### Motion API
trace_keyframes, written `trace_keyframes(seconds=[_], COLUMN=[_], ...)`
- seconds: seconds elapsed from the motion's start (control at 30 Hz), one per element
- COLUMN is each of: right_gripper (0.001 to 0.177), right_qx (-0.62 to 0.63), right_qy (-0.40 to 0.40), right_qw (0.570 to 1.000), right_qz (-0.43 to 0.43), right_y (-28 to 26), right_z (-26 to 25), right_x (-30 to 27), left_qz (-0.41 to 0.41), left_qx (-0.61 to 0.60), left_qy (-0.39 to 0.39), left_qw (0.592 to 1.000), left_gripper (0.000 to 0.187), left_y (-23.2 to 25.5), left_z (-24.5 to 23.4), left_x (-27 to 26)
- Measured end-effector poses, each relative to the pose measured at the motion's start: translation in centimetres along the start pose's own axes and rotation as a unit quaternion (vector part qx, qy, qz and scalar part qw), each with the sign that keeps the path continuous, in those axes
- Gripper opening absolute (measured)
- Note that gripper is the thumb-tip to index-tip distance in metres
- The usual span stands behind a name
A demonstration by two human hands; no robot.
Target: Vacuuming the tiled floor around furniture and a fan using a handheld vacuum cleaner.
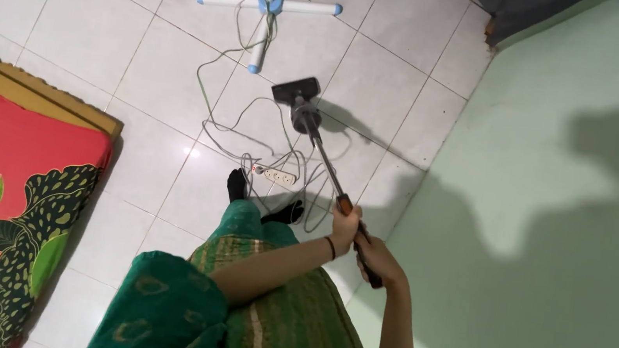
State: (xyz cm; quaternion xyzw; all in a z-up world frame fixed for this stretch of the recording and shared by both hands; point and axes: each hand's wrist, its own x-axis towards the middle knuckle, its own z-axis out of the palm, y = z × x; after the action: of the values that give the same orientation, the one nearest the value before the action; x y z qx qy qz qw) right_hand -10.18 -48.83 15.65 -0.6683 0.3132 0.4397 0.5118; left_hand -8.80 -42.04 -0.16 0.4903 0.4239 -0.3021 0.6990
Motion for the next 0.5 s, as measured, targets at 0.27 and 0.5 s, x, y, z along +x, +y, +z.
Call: trace_keyframes(seconds=[0.27,0.5], right_gripper=[0.059,0.042], right_qx=[0.006,0.069], right_qy=[0.008,0.088], right_qw=[1.000,0.991], right_qz=[-0.007,-0.078], right_y=[-1.0,-0.2], right_z=[-0.3,4.3], right_x=[1.0,7.7], left_qz=[0.015,0.013], left_qx=[0.047,0.099], left_qy=[0.008,-0.020], left_qw=[0.999,0.995], left_gripper=[0.090,0.091], left_y=[-2.6,6.1], left_z=[0.7,-2.5], left_x=[7.9,5.5])
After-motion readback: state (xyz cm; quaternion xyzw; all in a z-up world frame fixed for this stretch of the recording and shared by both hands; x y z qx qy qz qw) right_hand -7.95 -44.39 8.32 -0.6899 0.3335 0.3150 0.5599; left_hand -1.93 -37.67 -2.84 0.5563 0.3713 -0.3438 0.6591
